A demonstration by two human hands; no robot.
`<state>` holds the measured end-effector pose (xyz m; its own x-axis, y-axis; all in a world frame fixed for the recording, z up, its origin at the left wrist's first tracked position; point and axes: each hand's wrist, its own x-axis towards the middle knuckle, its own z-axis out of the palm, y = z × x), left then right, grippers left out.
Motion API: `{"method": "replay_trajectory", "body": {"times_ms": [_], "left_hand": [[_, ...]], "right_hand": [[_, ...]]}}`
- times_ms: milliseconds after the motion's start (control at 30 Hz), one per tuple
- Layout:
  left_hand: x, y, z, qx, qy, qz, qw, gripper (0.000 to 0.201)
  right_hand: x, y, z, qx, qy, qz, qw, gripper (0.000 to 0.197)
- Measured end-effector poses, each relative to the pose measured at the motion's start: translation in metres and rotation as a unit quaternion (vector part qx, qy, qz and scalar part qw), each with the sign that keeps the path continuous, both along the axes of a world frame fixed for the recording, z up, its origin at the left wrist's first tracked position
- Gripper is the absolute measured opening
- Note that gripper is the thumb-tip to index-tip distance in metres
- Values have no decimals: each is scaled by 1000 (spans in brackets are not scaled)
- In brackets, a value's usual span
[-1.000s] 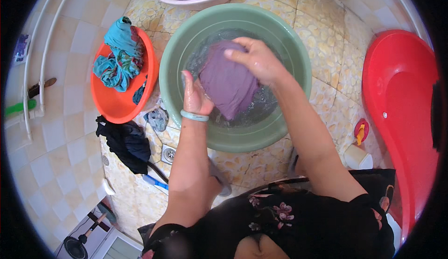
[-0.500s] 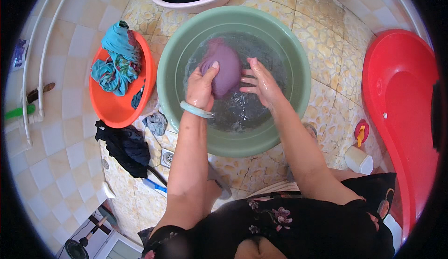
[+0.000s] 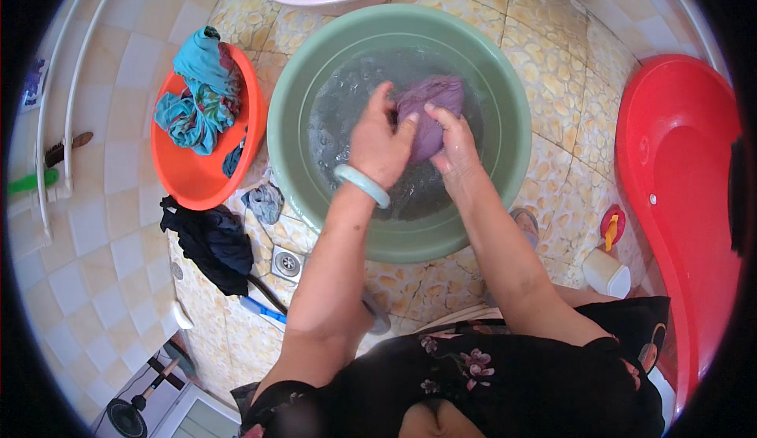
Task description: The person washes clothes by hand, scrubbing and wringing out a black garment in a basin of water before placing it on the floor, then washes and wrings out another garment in the basin.
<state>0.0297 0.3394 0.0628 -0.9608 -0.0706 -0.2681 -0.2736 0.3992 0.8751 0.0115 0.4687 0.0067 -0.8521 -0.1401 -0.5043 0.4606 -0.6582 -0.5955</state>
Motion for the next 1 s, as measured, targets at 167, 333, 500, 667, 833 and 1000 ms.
{"method": "replay_trajectory", "body": {"times_ms": [167, 333, 500, 667, 833, 1000], "left_hand": [[-22, -55, -12, 187, 19, 140, 972, 48], [10, -32, -55, 646, -178, 129, 731, 44], [22, -2, -64, 314, 78, -55, 945, 58], [23, 3, -35, 743, -94, 98, 655, 56], [20, 3, -36, 607, -182, 98, 768, 52], [24, -5, -38, 544, -261, 3, 798, 45]], "right_hand": [[-5, 9, 21, -15, -40, 8, 999, 36], [7, -7, 33, -164, -51, 84, 982, 36], [9, -18, 22, -87, 17, 185, 979, 35], [-6, -16, 20, 342, 227, 170, 896, 35], [-16, -8, 11, 455, 307, 262, 794, 34], [-29, 13, 20, 44, 87, 290, 952, 61]]}}
